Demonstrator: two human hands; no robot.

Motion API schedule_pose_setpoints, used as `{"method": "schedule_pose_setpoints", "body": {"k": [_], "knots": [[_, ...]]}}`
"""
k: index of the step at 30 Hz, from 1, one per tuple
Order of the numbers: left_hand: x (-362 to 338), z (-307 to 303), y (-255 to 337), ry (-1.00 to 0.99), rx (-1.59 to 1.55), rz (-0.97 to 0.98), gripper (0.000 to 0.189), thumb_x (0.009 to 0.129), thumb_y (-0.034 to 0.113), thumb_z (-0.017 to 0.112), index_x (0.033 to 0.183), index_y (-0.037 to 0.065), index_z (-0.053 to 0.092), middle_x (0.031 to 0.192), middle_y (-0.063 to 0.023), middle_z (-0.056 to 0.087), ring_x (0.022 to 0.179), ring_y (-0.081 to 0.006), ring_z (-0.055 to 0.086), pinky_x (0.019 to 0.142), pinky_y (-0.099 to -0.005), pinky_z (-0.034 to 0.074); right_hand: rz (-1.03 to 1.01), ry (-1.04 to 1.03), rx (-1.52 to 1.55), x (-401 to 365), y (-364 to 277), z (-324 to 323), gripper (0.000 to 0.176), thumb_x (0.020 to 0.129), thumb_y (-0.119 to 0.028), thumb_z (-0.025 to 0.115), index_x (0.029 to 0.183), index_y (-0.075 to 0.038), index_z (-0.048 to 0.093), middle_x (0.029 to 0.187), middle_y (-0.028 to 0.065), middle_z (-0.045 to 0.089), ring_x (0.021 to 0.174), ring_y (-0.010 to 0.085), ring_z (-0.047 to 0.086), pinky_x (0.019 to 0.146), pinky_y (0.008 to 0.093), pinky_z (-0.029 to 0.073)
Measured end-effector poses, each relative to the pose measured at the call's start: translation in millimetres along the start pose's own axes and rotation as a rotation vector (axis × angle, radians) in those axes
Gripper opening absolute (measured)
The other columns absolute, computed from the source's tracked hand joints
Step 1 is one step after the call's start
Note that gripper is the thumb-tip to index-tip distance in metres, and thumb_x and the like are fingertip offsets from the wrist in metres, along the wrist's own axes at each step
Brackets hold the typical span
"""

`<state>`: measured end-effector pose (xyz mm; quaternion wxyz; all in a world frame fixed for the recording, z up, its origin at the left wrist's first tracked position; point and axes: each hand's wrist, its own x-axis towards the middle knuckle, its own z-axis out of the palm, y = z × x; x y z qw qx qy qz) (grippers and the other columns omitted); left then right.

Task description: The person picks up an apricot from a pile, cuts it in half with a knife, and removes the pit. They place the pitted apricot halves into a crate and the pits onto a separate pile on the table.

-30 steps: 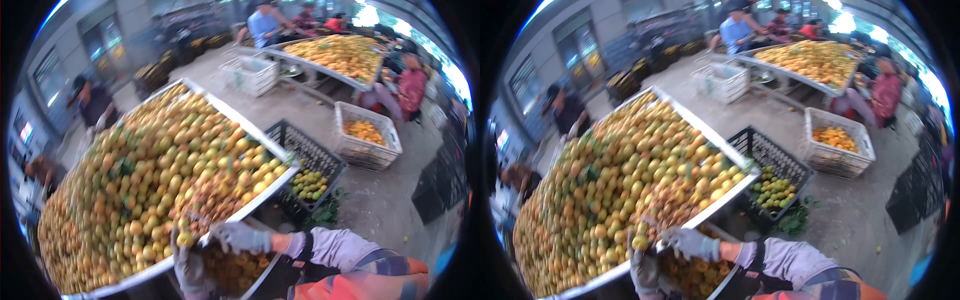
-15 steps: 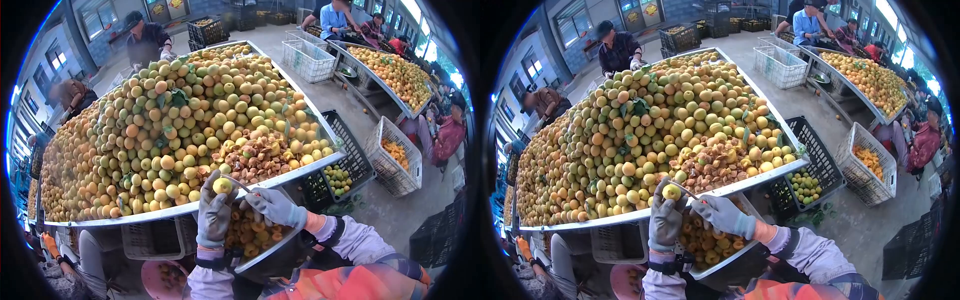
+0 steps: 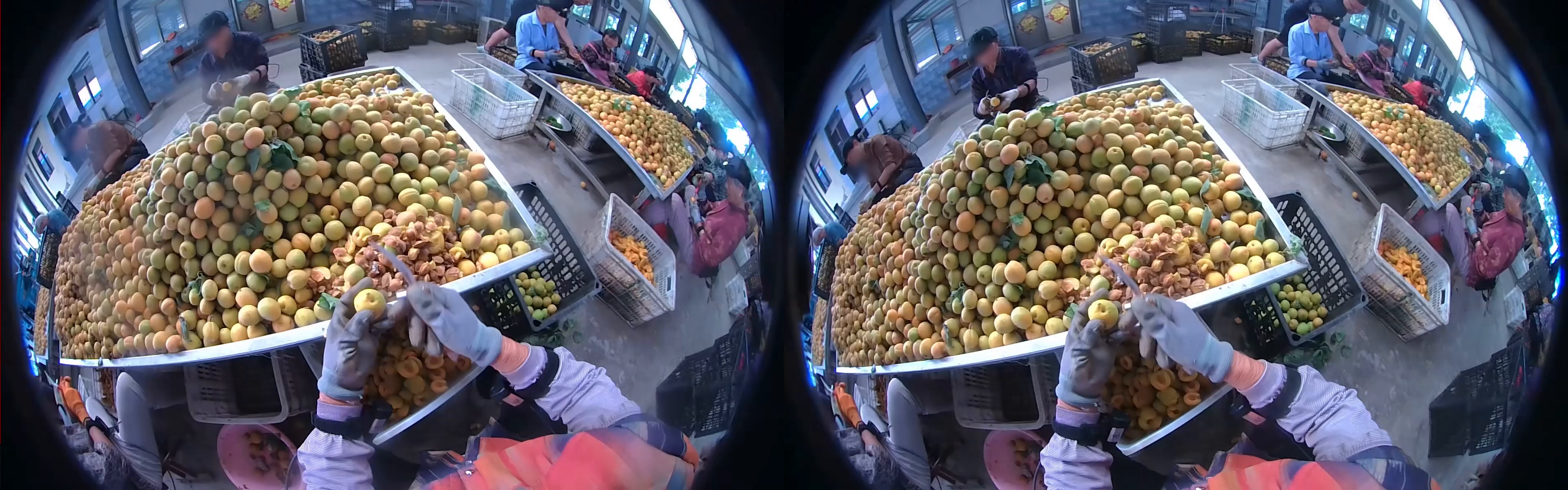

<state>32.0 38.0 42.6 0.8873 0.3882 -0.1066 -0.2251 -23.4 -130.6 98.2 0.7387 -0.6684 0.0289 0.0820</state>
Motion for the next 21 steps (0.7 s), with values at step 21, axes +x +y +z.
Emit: {"method": "schedule_pose_setpoints", "body": {"k": [21], "knots": [[-1, 17, 3, 0.044, 0.105, -0.058, 0.037, 0.086, 0.005, 0.058, 0.121, -0.003, 0.049, 0.109, -0.0077, 0.057, 0.094, -0.0135, 0.058, 0.083, -0.0253, 0.05, 0.076, 0.01, -0.086, 8, 8, 1, 0.033, 0.094, -0.039, 0.048, 0.095, -0.006, 0.053, 0.066, -0.0035, 0.048, 0.051, 0.0051, 0.052, 0.04, 0.0202, 0.039]]}}
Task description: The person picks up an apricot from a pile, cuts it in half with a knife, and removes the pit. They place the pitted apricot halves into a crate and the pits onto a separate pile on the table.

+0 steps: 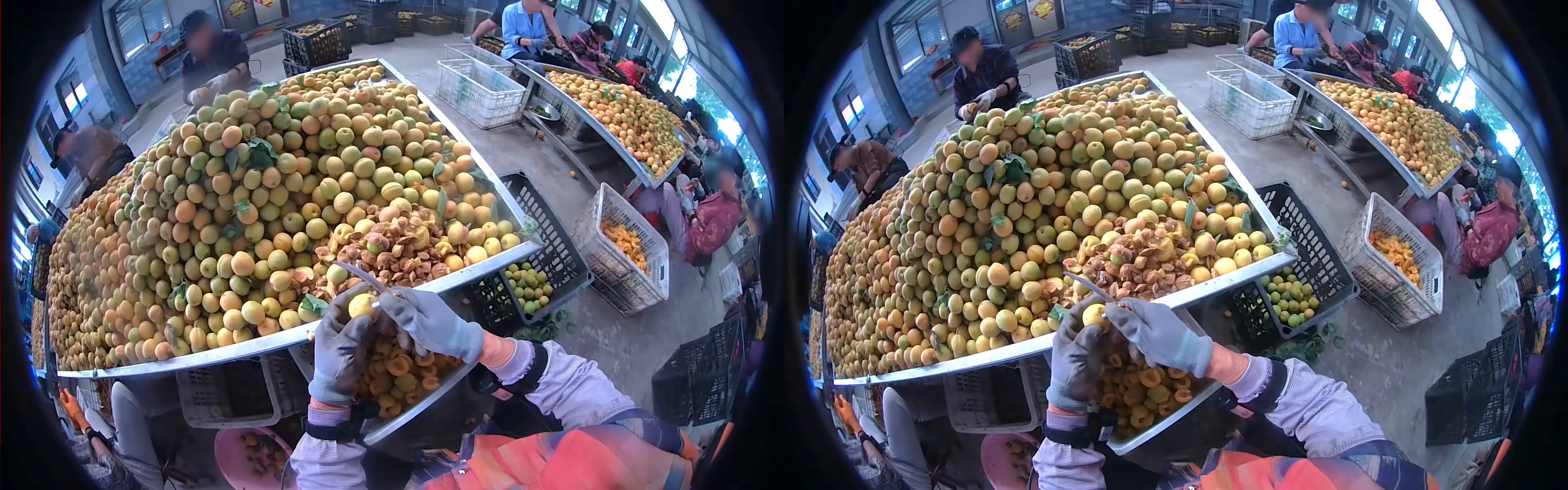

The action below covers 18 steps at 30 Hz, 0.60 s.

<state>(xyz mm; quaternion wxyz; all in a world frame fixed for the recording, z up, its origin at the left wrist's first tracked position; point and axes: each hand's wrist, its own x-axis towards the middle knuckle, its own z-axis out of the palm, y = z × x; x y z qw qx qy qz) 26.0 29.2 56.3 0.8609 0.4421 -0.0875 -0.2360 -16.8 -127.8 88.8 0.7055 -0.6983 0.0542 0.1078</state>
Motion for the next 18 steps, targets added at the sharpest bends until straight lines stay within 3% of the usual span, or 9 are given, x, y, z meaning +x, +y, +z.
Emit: {"method": "schedule_pose_setpoints", "body": {"k": [1, 3, 11, 14, 18], "knots": [[0, -1, 0, -0.004, -0.001, 0.0, 0.037, 0.086, 0.005, 0.058, 0.121, -0.003, 0.049, 0.109, -0.0077, 0.057, 0.094, -0.0135, 0.058, 0.083, -0.0253, 0.05, 0.005, 0.01, -0.02, 1, 0, 0, 0.033, 0.094, -0.039, 0.048, 0.092, -0.007, 0.054, 0.064, -0.004, 0.047, 0.05, 0.0047, 0.05, 0.041, 0.0203, 0.038], [1, -4, -3, -0.018, 0.064, -0.018, 0.051, 0.085, 0.019, 0.064, 0.125, -0.002, 0.043, 0.114, -0.0093, 0.055, 0.103, -0.0202, 0.056, 0.091, -0.0343, 0.048, -0.059, 0.046, -0.048, 6, 13, 0, 0.034, 0.094, -0.04, 0.048, 0.09, -0.007, 0.054, 0.062, -0.0043, 0.047, 0.05, 0.0045, 0.049, 0.042, 0.0207, 0.038], [1, -8, -5, -0.025, 0.059, -0.008, 0.05, 0.085, 0.02, 0.064, 0.124, -0.003, 0.044, 0.114, -0.0103, 0.055, 0.103, -0.0196, 0.056, 0.091, -0.0327, 0.049, -0.125, 0.086, -0.15, 12, 25, -3, 0.043, 0.092, -0.047, 0.047, 0.085, -0.005, 0.054, 0.058, -0.0009, 0.046, 0.049, 0.0063, 0.045, 0.044, 0.0239, 0.037], [1, -9, -6, -0.026, 0.07, -0.012, 0.05, 0.085, 0.021, 0.064, 0.124, -0.003, 0.045, 0.112, -0.0101, 0.055, 0.101, -0.0197, 0.057, 0.09, -0.0333, 0.049, -0.299, 0.144, -0.297, 17, 33, -3, 0.045, 0.093, -0.047, 0.045, 0.085, -0.003, 0.053, 0.057, 0.0027, 0.045, 0.051, 0.0097, 0.046, 0.047, 0.0285, 0.039], [0, -9, -10, -0.029, 0.045, -0.013, 0.049, 0.084, 0.021, 0.065, 0.121, -0.003, 0.047, 0.109, -0.0102, 0.056, 0.099, -0.0203, 0.058, 0.088, -0.0341, 0.05, -0.543, 0.207, -0.466, 23, 48, -5, 0.035, 0.094, -0.037, 0.047, 0.085, -0.004, 0.053, 0.064, 0.0199, 0.053, 0.056, 0.0364, 0.055, 0.051, 0.0411, 0.042]]}}
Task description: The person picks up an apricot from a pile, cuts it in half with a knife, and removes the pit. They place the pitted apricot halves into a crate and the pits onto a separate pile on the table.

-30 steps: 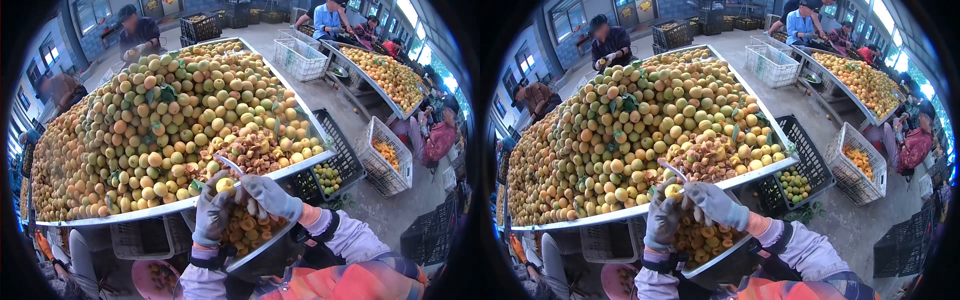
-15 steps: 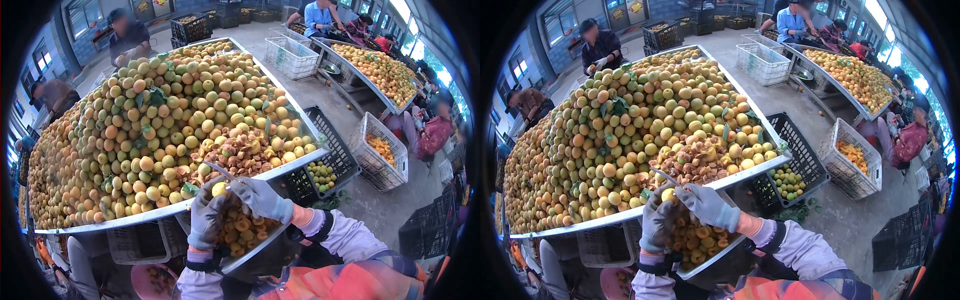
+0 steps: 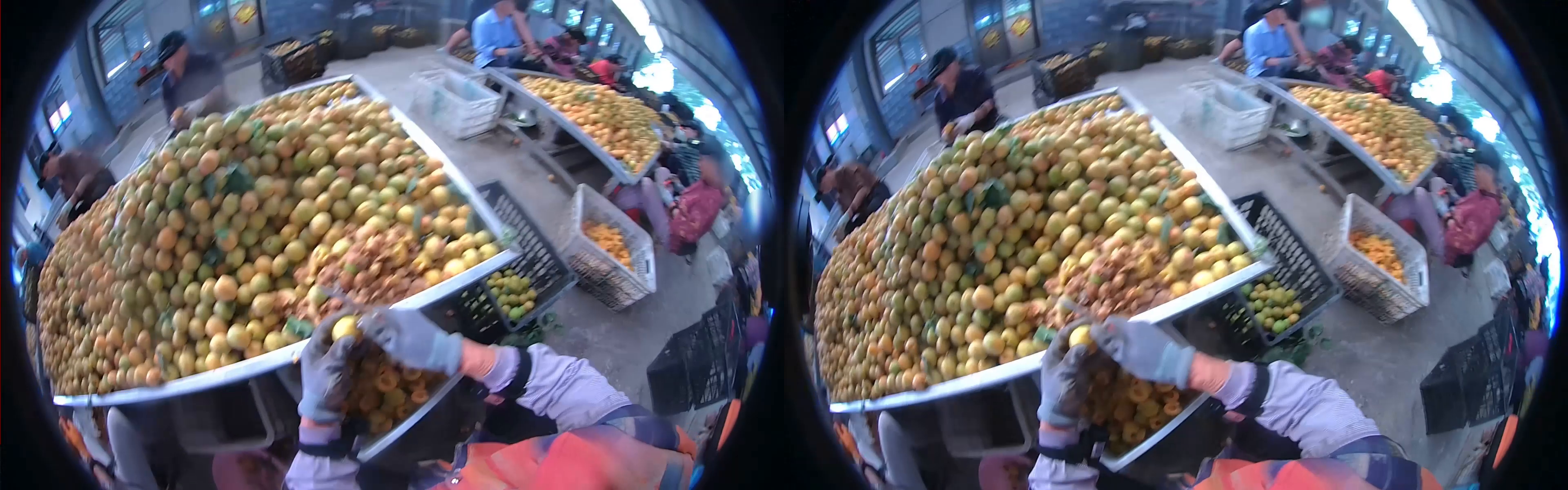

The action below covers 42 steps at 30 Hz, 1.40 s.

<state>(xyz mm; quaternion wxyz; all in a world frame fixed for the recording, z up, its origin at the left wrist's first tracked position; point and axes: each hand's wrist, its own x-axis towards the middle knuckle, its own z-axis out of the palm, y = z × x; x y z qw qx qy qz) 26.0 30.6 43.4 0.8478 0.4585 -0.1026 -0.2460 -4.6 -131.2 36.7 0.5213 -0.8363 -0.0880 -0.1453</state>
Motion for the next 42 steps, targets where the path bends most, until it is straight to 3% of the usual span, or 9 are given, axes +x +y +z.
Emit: {"method": "schedule_pose_setpoints", "body": {"k": [6, 8, 12, 14, 21, 24, 32, 38, 42], "knots": [[-1, 15, -3, 0.019, -0.077, 0.071, 0.033, 0.081, 0.006, 0.061, 0.112, -0.001, 0.052, 0.08, -0.0063, 0.06, 0.059, -0.0087, 0.051, 0.05, -0.018, 0.04, 0.168, -0.114, -0.046, -4, 0, -3, 0.039, 0.096, -0.036, 0.043, 0.087, 0.0, 0.056, 0.065, 0.0158, 0.052, 0.059, 0.0247, 0.049, 0.057, 0.036, 0.042], [-4, 11, -6, -0.002, -0.002, 0.012, 0.03, 0.09, 0.012, 0.056, 0.118, 0.003, 0.052, 0.107, -0.0079, 0.06, 0.097, -0.0174, 0.058, 0.087, -0.0313, 0.047, 0.161, -0.094, 0.072, -3, 5, 3, 0.041, 0.096, -0.038, 0.042, 0.087, 0.001, 0.054, 0.064, 0.0148, 0.052, 0.06, 0.0241, 0.049, 0.059, 0.0363, 0.041], [-10, 50, 23, 0.255, -0.512, -0.292, 0.023, 0.089, 0.013, 0.058, 0.11, 0.003, 0.057, 0.097, -0.0045, 0.062, 0.083, -0.0116, 0.058, 0.073, -0.0237, 0.049, 0.075, 0.016, 0.026, -5, 8, 7, 0.04, 0.094, -0.039, 0.045, 0.085, -0.001, 0.052, 0.059, 0.0199, 0.05, 0.053, 0.0343, 0.049, 0.052, 0.0395, 0.04], [-14, 48, 17, 0.168, 0.206, -0.064, 0.022, 0.089, 0.014, 0.06, 0.108, 0.004, 0.059, 0.091, -0.001, 0.061, 0.072, -0.0082, 0.056, 0.062, -0.0195, 0.046, 0.356, -0.064, 0.194, -9, -4, 7, 0.041, 0.096, -0.041, 0.042, 0.087, -0.004, 0.055, 0.062, 0.0068, 0.054, 0.048, 0.0147, 0.048, 0.045, 0.0294, 0.039], [2, 26, -7, -0.003, 0.118, 0.109, 0.038, 0.078, 0.007, 0.066, 0.111, -0.004, 0.051, 0.086, -0.0088, 0.06, 0.071, -0.0147, 0.057, 0.067, -0.0255, 0.05, 1.0, -0.282, 0.841, -3, -11, -8, 0.053, 0.088, -0.062, 0.041, 0.074, -0.013, 0.053, 0.047, -0.0041, 0.038, 0.032, 0.0057, 0.034, 0.029, 0.0202, 0.027], [-2, 33, -5, 0.055, 0.08, 0.065, 0.032, 0.08, 0.003, 0.061, 0.11, -0.003, 0.052, 0.08, -0.0076, 0.06, 0.058, -0.0091, 0.052, 0.047, -0.0171, 0.039, 1.051, -0.415, 1.234, -7, -3, -12, 0.055, 0.086, -0.065, 0.04, 0.068, -0.013, 0.048, 0.044, -0.0059, 0.034, 0.031, 0.0044, 0.029, 0.029, 0.0184, 0.023], [-11, 38, -1, 0.058, 0.093, -0.014, 0.027, 0.085, 0.007, 0.059, 0.11, 0.001, 0.053, 0.09, -0.0083, 0.062, 0.071, -0.0125, 0.059, 0.061, -0.0222, 0.048, 0.713, -0.707, 2.047, -28, -4, -17, 0.056, 0.095, -0.054, 0.026, 0.085, -0.005, 0.051, 0.041, -0.0049, 0.026, 0.027, 0.0056, 0.022, 0.024, 0.0206, 0.021], [1, 7, -10, -0.046, -0.044, 0.17, 0.046, 0.087, 0.019, 0.062, 0.125, 0.0, 0.044, 0.107, -0.0079, 0.057, 0.094, -0.017, 0.057, 0.083, -0.0292, 0.049, 0.618, -0.603, 1.828, -17, -34, -38, 0.056, 0.095, -0.052, 0.03, 0.08, -0.004, 0.054, 0.038, -0.0047, 0.032, 0.025, 0.0069, 0.025, 0.024, 0.0213, 0.025], [1, 3, -2, -0.041, -0.143, 0.085, 0.05, 0.087, 0.019, 0.061, 0.129, 0.002, 0.04, 0.11, -0.0079, 0.054, 0.098, -0.0177, 0.056, 0.087, -0.034, 0.048, 0.764, -0.338, 0.733, -24, -58, -42, 0.059, 0.093, -0.057, 0.033, 0.08, -0.004, 0.056, 0.044, -0.002, 0.04, 0.031, 0.0066, 0.036, 0.031, 0.0203, 0.031]]}}
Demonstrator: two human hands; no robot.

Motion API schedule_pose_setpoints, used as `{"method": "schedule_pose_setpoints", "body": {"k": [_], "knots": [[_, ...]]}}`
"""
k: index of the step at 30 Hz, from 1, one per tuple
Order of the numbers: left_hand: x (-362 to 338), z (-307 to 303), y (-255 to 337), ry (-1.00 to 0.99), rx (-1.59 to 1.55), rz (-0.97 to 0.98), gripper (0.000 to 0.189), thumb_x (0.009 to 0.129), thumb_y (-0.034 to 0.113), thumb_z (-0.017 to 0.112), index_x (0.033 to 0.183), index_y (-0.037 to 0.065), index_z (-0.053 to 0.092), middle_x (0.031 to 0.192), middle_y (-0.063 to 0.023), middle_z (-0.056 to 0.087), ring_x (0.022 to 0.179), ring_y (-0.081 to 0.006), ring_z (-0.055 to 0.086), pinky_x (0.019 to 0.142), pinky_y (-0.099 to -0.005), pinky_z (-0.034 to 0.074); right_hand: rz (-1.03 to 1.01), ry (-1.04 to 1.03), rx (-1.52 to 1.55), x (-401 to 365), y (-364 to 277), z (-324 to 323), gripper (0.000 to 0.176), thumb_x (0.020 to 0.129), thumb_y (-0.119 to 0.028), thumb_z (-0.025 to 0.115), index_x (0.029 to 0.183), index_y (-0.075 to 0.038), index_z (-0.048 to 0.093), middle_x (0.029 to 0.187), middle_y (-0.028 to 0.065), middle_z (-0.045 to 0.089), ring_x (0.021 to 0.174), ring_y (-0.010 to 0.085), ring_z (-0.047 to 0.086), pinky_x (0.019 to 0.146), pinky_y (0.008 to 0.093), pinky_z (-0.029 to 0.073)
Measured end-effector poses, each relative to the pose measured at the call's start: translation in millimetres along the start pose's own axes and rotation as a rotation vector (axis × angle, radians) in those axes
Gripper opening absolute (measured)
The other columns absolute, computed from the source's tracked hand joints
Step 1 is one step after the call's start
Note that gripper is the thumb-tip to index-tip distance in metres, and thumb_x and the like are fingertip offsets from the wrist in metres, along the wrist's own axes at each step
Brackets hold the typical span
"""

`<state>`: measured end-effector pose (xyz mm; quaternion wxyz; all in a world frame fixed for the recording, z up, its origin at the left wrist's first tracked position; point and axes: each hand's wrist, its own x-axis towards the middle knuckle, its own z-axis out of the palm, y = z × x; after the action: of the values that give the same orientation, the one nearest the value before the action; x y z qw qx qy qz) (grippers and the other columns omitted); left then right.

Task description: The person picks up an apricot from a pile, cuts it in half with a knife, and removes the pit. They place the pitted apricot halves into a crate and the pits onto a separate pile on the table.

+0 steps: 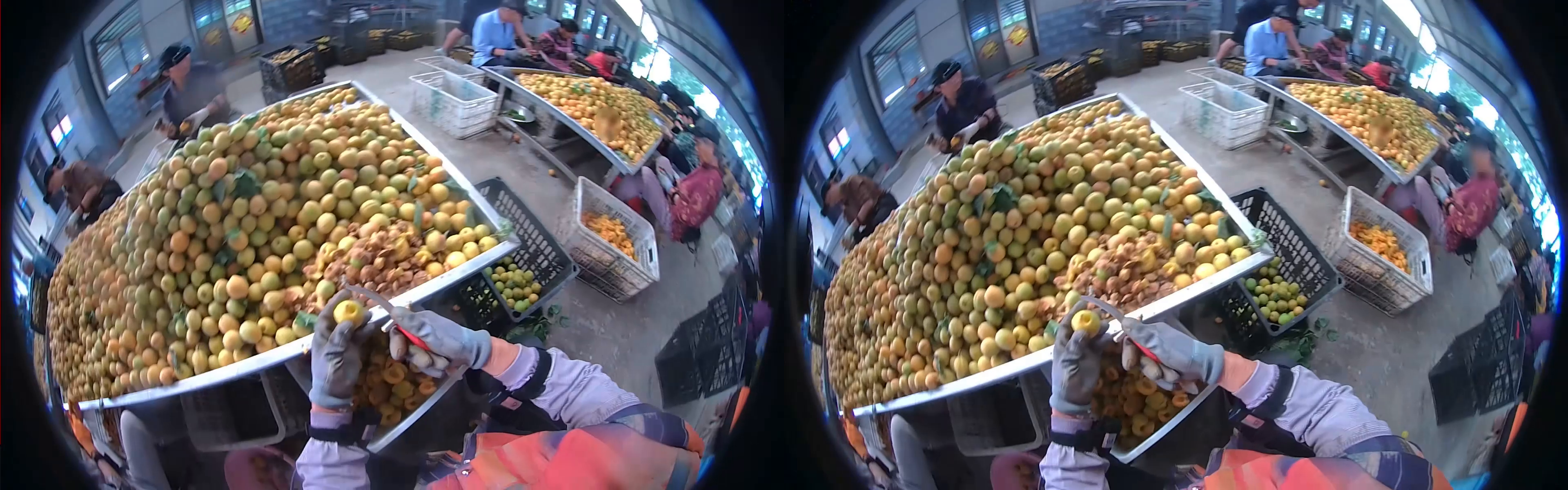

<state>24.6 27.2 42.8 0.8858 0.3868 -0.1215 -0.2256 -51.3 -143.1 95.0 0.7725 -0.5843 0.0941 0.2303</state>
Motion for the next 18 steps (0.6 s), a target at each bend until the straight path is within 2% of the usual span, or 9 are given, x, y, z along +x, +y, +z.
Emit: {"method": "schedule_pose_setpoints", "body": {"k": [2, 4, 8, 10, 14, 16, 18], "knots": [[-1, 1, 1, -0.035, -0.099, -0.045, 0.052, 0.087, 0.019, 0.061, 0.13, 0.001, 0.038, 0.111, -0.0091, 0.054, 0.099, -0.0184, 0.056, 0.089, -0.0375, 0.049, 0.021, 0.037, -0.082, 3, 6, 2, 0.06, 0.09, -0.059, 0.037, 0.08, -0.004, 0.056, 0.048, -0.0007, 0.044, 0.032, 0.0063, 0.035, 0.032, 0.0193, 0.03], [0, -1, 2, -0.056, -0.096, -0.051, 0.053, 0.087, 0.02, 0.061, 0.13, 0.0, 0.038, 0.111, -0.0092, 0.054, 0.099, -0.0185, 0.056, 0.089, -0.0374, 0.049, -0.123, 0.046, -0.206, 6, 15, -1, 0.059, 0.089, -0.059, 0.04, 0.082, -0.003, 0.056, 0.053, -0.0002, 0.048, 0.036, 0.0055, 0.039, 0.033, 0.0182, 0.031], [0, -8, -3, -0.056, -0.069, -0.075, 0.059, 0.085, 0.023, 0.064, 0.133, 0.007, 0.034, 0.108, -0.0104, 0.055, 0.096, -0.0249, 0.057, 0.083, -0.0428, 0.049, -0.055, 0.057, -0.231, 0, 3, 8, 0.056, 0.089, -0.057, 0.043, 0.088, -0.003, 0.057, 0.065, 0.0007, 0.054, 0.041, 0.0046, 0.043, 0.035, 0.0174, 0.034], [1, -3, -1, -0.065, -0.071, -0.038, 0.06, 0.084, 0.025, 0.065, 0.132, 0.004, 0.035, 0.108, -0.0106, 0.055, 0.097, -0.0235, 0.057, 0.084, -0.0388, 0.048, -0.084, 0.127, -0.256, 0, 4, 11, 0.042, 0.092, -0.045, 0.045, 0.095, -0.005, 0.058, 0.075, 0.0005, 0.057, 0.048, 0.0045, 0.048, 0.036, 0.0183, 0.036], [0, -2, 1, -0.044, -0.037, -0.067, 0.059, 0.085, 0.025, 0.064, 0.131, 0.002, 0.036, 0.108, -0.0108, 0.056, 0.098, -0.0228, 0.057, 0.086, -0.0363, 0.046, -0.164, 0.179, -0.367, 6, 14, 8, 0.04, 0.092, -0.044, 0.046, 0.1, -0.006, 0.055, 0.065, 0.0011, 0.054, 0.046, 0.0069, 0.051, 0.036, 0.0205, 0.04], [-2, -1, 2, -0.072, -0.03, -0.074, 0.05, 0.092, 0.025, 0.053, 0.131, -0.001, 0.035, 0.114, -0.011, 0.054, 0.096, -0.0196, 0.058, 0.088, -0.0332, 0.048, -0.113, 0.214, -0.433, 9, 13, 7, 0.028, 0.093, -0.03, 0.046, 0.103, -0.006, 0.055, 0.067, 0.0011, 0.055, 0.046, 0.0079, 0.051, 0.037, 0.0223, 0.04], [-1, -3, -2, -0.11, -0.052, -0.035, 0.049, 0.093, 0.026, 0.052, 0.131, -0.001, 0.036, 0.114, -0.0111, 0.054, 0.096, -0.0201, 0.058, 0.089, -0.0343, 0.047, -0.182, 0.213, -0.519, 15, 24, -1, 0.024, 0.092, -0.025, 0.046, 0.102, -0.006, 0.056, 0.068, 0.0016, 0.056, 0.048, 0.0088, 0.052, 0.039, 0.0236, 0.042]]}}
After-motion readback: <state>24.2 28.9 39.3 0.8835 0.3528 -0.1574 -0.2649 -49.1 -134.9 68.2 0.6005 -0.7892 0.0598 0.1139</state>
